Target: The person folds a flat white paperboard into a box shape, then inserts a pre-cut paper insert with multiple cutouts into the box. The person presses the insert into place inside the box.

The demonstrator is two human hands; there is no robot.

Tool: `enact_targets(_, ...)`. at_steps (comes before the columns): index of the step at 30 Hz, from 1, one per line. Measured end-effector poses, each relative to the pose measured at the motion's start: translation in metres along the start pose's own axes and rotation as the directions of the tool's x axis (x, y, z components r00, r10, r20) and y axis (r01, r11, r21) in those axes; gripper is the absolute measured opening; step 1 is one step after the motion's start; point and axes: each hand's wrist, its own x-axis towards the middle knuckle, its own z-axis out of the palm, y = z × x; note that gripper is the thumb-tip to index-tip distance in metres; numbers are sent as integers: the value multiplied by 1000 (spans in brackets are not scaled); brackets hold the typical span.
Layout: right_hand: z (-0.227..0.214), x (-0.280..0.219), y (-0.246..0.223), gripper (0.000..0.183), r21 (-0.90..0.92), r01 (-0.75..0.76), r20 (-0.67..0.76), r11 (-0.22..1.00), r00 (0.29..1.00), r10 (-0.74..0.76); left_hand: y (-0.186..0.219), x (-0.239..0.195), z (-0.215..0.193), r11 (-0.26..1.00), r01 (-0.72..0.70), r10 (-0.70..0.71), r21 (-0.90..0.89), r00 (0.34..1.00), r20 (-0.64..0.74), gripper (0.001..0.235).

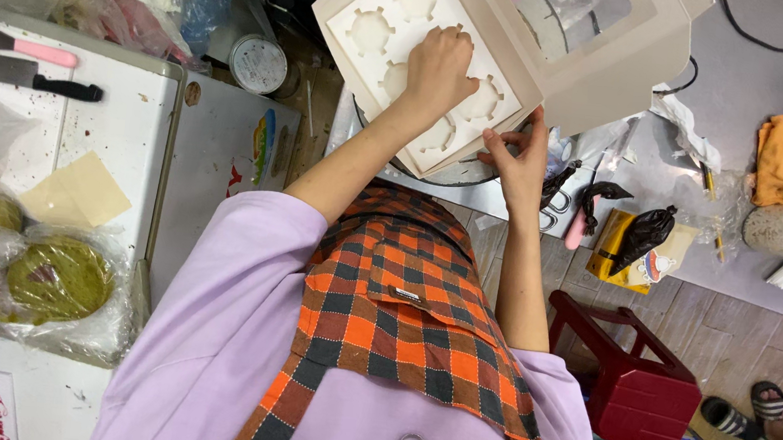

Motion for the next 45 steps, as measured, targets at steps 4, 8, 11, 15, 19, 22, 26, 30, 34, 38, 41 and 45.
enact_targets(4,2,-1,-1,87,12,-13,-2,1000,1000,13,-4,-2,9,997,-17,16,-81,1000,-16,33)
enact_targets(8,3,1,-2,87,27,-7,-5,1000,1000,7,-2,1,9,997,-9,10,-80,1000,12,29)
enact_targets(11,3,-1,-2,87,10,-18,-10,1000,1000,18,2,2,-1,998,-45,45,-50,999,-7,30)
enact_targets(15,2,-1,-3,88,14,-28,-20,1000,999,28,8,-5,-21,999,-44,45,-20,998,34,39)
enact_targets(19,4,-1,-2,88,18,-31,-20,999,999,31,8,-14,-23,986,-69,69,152,998,6,42)
enact_targets(22,2,-2,-2,89,26,-33,-23,999,999,34,2,-13,-7,986,-61,60,155,998,12,39)
enact_targets(26,2,-3,0,91,41,-53,-32,998,998,55,-8,-13,14,990,-60,44,129,992,121,24)
enact_targets(30,2,-4,0,91,56,-45,-28,997,999,47,-6,-11,8,996,-77,68,54,987,146,20)
enact_targets(34,2,-4,0,92,55,-61,-27,997,998,62,-11,-11,-34,985,-141,146,-98,988,48,37)
enact_targets(38,2,-2,-1,93,54,-66,-33,996,997,68,-20,-25,-73,986,-164,159,23,977,145,47)
enact_targets(41,0,-3,1,94,32,-86,-39,996,995,87,-17,-37,-74,981,-157,117,112,946,301,35)
enact_targets(45,0,-1,0,95,48,-66,-20,997,998,67,-17,-36,-63,984,-84,37,157,959,281,36)
